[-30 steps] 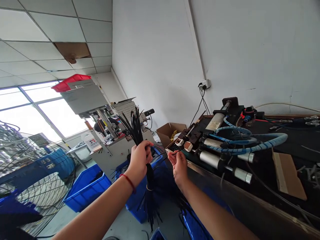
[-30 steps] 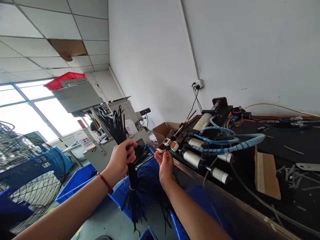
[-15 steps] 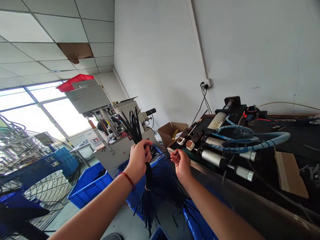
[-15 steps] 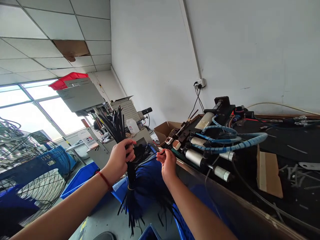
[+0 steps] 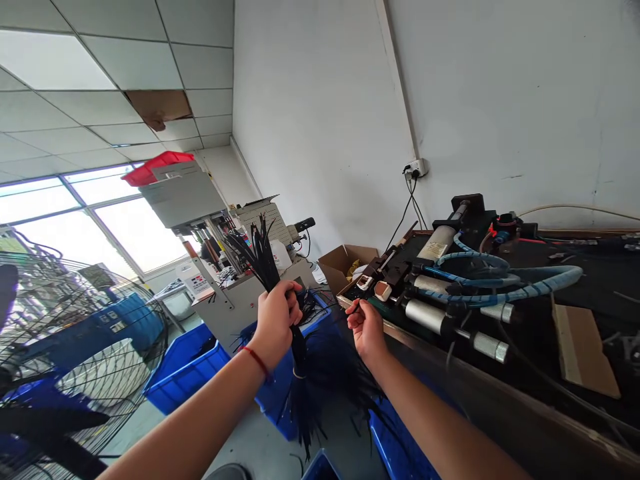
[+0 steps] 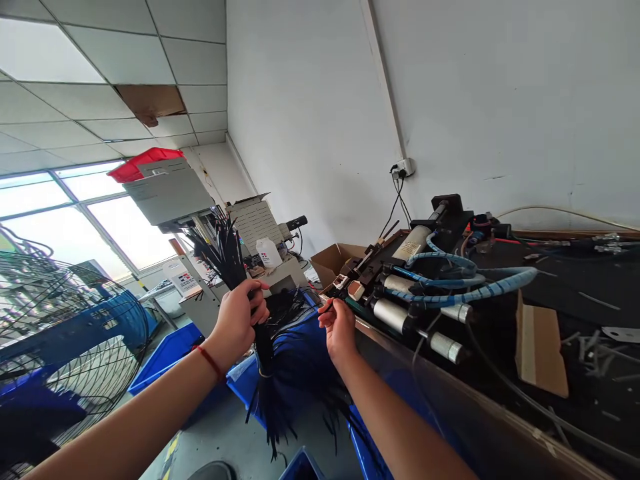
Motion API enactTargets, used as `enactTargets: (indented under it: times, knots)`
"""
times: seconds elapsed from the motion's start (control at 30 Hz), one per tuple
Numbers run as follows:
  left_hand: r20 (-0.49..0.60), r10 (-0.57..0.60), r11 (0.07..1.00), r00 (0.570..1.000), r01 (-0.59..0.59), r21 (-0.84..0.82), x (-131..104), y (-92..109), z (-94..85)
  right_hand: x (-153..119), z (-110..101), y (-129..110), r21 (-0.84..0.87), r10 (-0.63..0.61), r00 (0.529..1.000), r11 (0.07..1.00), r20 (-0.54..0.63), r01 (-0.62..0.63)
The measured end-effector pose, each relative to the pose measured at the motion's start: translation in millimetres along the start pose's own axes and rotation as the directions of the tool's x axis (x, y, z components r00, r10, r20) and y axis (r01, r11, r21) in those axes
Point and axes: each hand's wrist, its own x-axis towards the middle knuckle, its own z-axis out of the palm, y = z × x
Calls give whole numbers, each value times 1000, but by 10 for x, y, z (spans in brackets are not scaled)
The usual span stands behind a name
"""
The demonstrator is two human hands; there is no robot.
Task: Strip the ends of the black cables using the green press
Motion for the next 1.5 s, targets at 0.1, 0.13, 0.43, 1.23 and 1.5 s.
enactTargets:
  times: [0.1,0.13,0.43,1.23,1.5]
  knots:
    - [6,-10,1000,1000,10,2,3,-17,-8,39,-12,-2,6,39,999,999,3,-39]
    - [7,-13,1000,1000,13,2,8,-24,-11,55,-19,-3,6,53,999,999,3,-53]
    - [18,-12,1000,1000,12,9,39,-77,-42,127,-117,-9,12,121,992,993,17,-121]
    - [44,0,1000,999,0,-19,99,-120,-99,-56,-80,-34,84,19,998,996,55,-23]
    - [27,-13,1000,1000,13,1,16,-77,-29,-48,89,7,129,-6,1000,992,-16,8]
